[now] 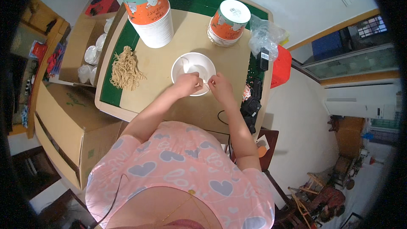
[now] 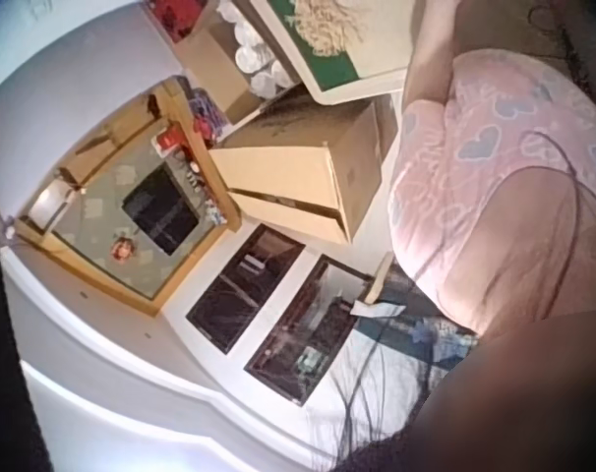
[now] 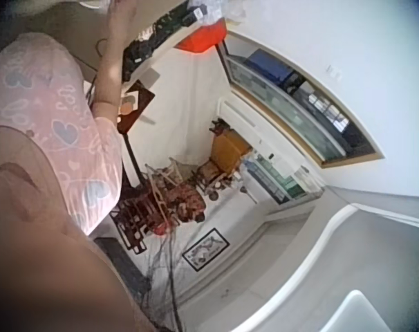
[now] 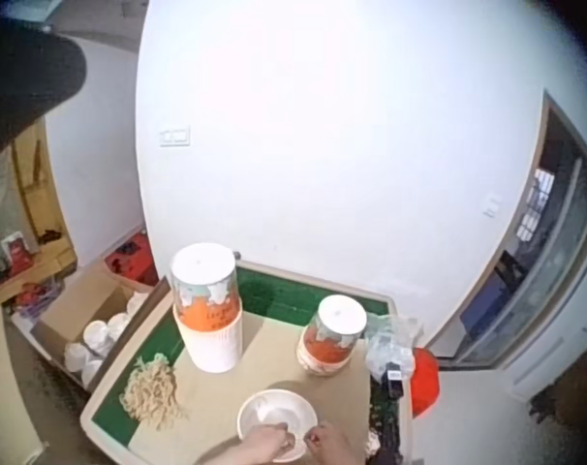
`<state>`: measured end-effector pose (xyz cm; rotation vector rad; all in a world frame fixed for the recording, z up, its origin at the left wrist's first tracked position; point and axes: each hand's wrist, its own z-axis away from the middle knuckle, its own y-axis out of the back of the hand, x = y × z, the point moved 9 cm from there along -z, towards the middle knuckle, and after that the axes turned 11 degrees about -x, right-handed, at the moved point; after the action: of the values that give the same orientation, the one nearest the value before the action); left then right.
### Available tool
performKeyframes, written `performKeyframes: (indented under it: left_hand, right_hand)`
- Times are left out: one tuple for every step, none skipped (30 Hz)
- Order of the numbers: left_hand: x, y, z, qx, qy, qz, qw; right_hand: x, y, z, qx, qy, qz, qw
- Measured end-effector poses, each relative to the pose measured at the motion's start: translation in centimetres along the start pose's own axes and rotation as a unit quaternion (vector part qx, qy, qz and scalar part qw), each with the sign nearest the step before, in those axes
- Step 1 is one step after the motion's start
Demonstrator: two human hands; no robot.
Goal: Securing plastic containers or bowls with rubber bands at a packaging station.
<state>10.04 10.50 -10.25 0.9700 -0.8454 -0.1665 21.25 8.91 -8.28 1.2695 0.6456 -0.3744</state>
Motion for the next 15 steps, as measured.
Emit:
performKeyframes:
  left_hand:
    - [-0.1,-0.1,0.1,0.000,-0.001,-0.001,1.000]
    - [-0.1,0.4,0.4,0.040,-0.029,0.088,0.995]
    - [-0.2,1.0,0.7,0.078,-0.058,0.176,0.980]
    - [-0.2,0.9,0.7,0.079,-0.056,0.176,0.980]
    - [-1.1,0.5,0.5,0.072,-0.025,0.281,0.957]
    - [-1.9,-0.1,0.4,0.065,0.006,0.383,0.921]
    - [-2.3,-0.4,0.4,0.066,0.029,0.443,0.894]
    - [-2.3,-0.3,0.3,0.065,0.030,0.443,0.894]
    - [-2.7,-1.2,0.3,0.034,0.066,0.508,0.858]
    - [-2.9,-2.1,0.4,0.001,0.102,0.570,0.816]
    - [-2.7,-2.0,0.5,-0.001,0.104,0.569,0.816]
    - [-2.7,-2.0,0.6,-0.005,0.116,0.590,0.799]
    - [-2.9,-2.2,0.8,-0.007,0.128,0.610,0.782]
    - [-3.0,-2.3,0.8,-0.008,0.129,0.609,0.782]
    - [-3.3,-2.6,0.7,-0.009,0.130,0.607,0.784]
  right_hand:
    - [-0.2,0.2,0.1,0.010,-0.006,0.015,1.000]
    - [-0.2,0.4,0.3,0.019,-0.012,0.030,0.999]
    - [-0.3,0.2,0.5,0.020,-0.012,0.030,0.999]
    - [-0.1,0.2,0.9,0.039,-0.020,-0.008,0.999]
    - [0.1,0.2,1.2,0.057,-0.027,-0.045,0.997]
    - [-0.1,-0.4,1.5,0.055,-0.026,-0.046,0.997]
    - [0.2,-0.1,2.2,0.108,-0.033,-0.106,0.988]
    - [0.5,0.2,2.8,0.161,-0.040,-0.164,0.972]
    - [0.2,-0.3,2.8,0.160,-0.041,-0.165,0.972]
    - [-0.1,-0.3,3.3,0.195,-0.032,-0.179,0.964]
    - [-0.4,-0.3,3.7,0.231,-0.023,-0.192,0.954]
    - [-0.6,-0.7,3.7,0.231,-0.025,-0.194,0.953]
    - [-0.8,-1.0,3.8,0.241,-0.023,-0.210,0.947]
    - [-0.9,-1.1,3.9,0.251,-0.021,-0.225,0.941]
    - [-1.0,-1.2,4.0,0.251,-0.022,-0.227,0.941]
